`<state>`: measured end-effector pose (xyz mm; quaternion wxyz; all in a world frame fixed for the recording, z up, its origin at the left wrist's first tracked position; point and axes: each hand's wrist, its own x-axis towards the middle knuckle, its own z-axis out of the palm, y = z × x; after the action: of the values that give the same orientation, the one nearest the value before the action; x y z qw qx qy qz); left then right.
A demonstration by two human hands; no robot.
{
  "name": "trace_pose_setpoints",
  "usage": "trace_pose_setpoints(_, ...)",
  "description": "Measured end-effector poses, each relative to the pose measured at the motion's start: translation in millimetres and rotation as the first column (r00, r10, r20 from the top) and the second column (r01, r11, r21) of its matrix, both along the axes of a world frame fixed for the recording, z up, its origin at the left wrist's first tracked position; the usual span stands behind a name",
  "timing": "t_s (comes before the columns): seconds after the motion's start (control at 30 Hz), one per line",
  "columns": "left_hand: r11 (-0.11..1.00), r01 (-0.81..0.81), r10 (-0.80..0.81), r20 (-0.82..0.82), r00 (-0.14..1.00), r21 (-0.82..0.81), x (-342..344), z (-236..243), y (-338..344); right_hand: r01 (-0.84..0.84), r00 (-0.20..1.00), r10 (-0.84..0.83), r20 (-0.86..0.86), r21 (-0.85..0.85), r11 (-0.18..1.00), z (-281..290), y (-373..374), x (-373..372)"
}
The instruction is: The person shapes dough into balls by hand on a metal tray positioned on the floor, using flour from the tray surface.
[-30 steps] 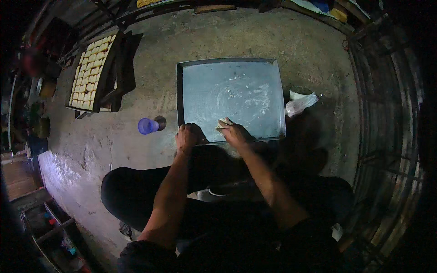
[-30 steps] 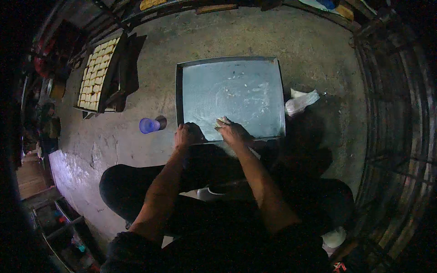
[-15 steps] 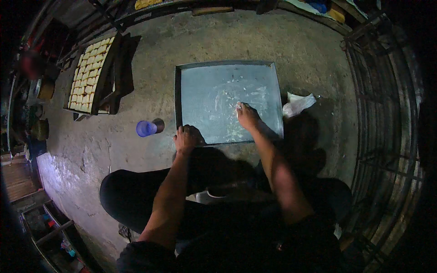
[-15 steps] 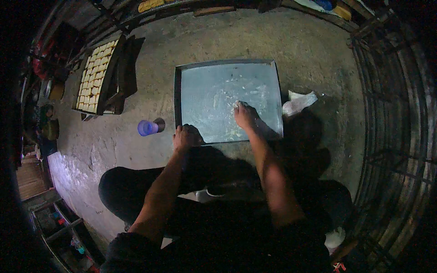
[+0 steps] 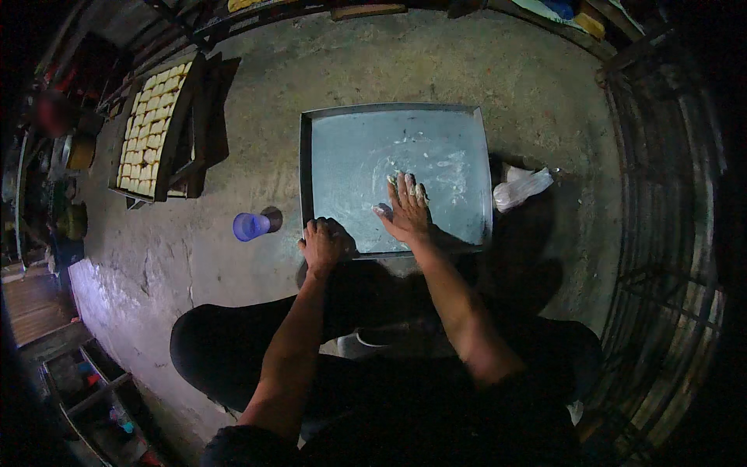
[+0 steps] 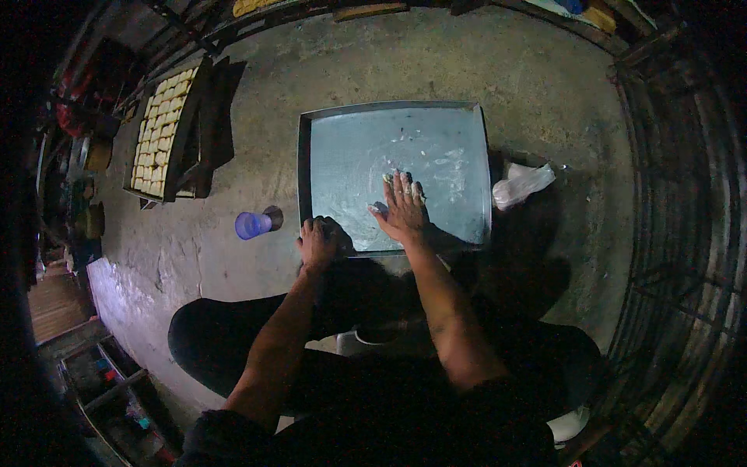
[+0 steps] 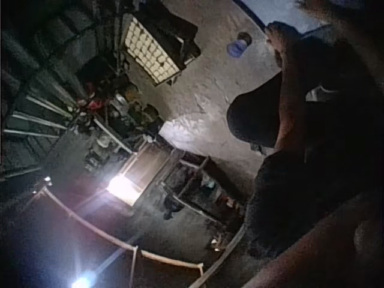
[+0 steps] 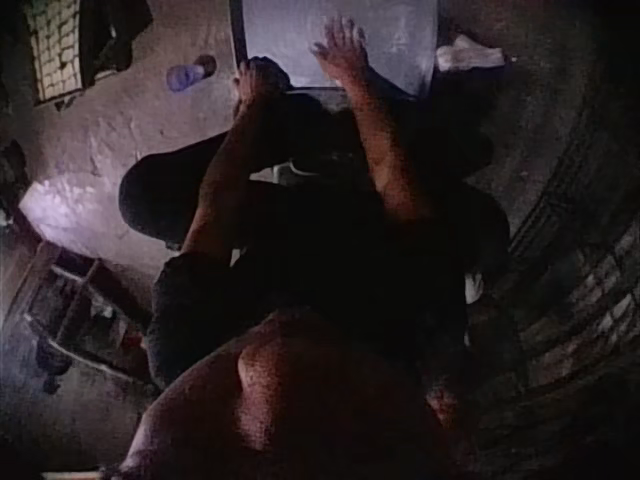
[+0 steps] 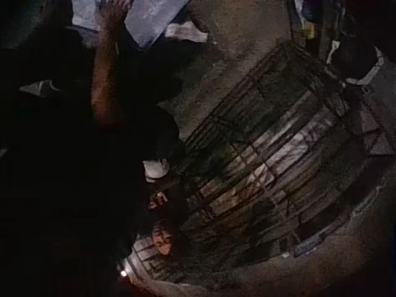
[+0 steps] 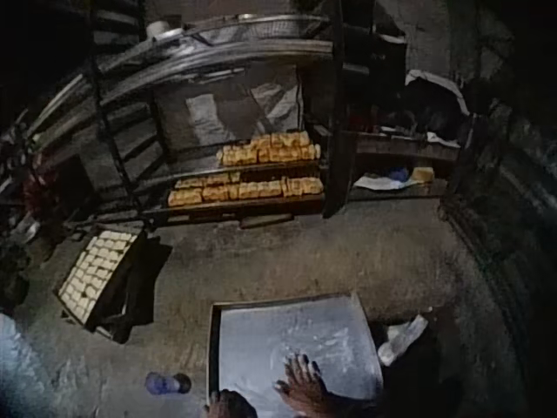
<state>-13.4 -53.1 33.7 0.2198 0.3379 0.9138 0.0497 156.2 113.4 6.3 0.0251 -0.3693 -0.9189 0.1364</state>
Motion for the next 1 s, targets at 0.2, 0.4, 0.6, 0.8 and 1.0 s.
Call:
trace_pose_setpoints(0.2,1.0,0.025,-0.025,0.004,1.0,0.017,0.5,5.2,0.2,-0.054,0.996,0.062,0.062,-0.124,0.991,-5.7,20.4,-4.2)
trace_pose_setpoints(0.4,0.994,0.039,-0.039,0.005,0.999,0.103,-1.6,-11.6,-12.6,-0.061,0.931,-0.106,-0.348,-0.438,0.897,7.9,81.3,13.3)
trace_pose_setpoints(0.6,0.994,0.014,-0.019,0.044,0.999,0.109,-10.2,-11.7,-21.4,0.198,0.528,-0.676,-0.513,-0.7,0.686,21.1,61.5,7.2)
trace_pose_setpoints(0.8,0.985,0.079,-0.088,0.051,0.995,0.155,-5.1,-19.4,7.2,-0.014,0.745,-0.39,-0.541,-0.598,0.802,-30.9,69.7,3.4)
trace_pose_setpoints(1.0,0.995,0.056,-0.068,0.133,0.989,0.088,-8.4,0.8,-10.2,0.125,0.892,-0.266,-0.365,-0.366,0.922,26.5,51.6,1.4)
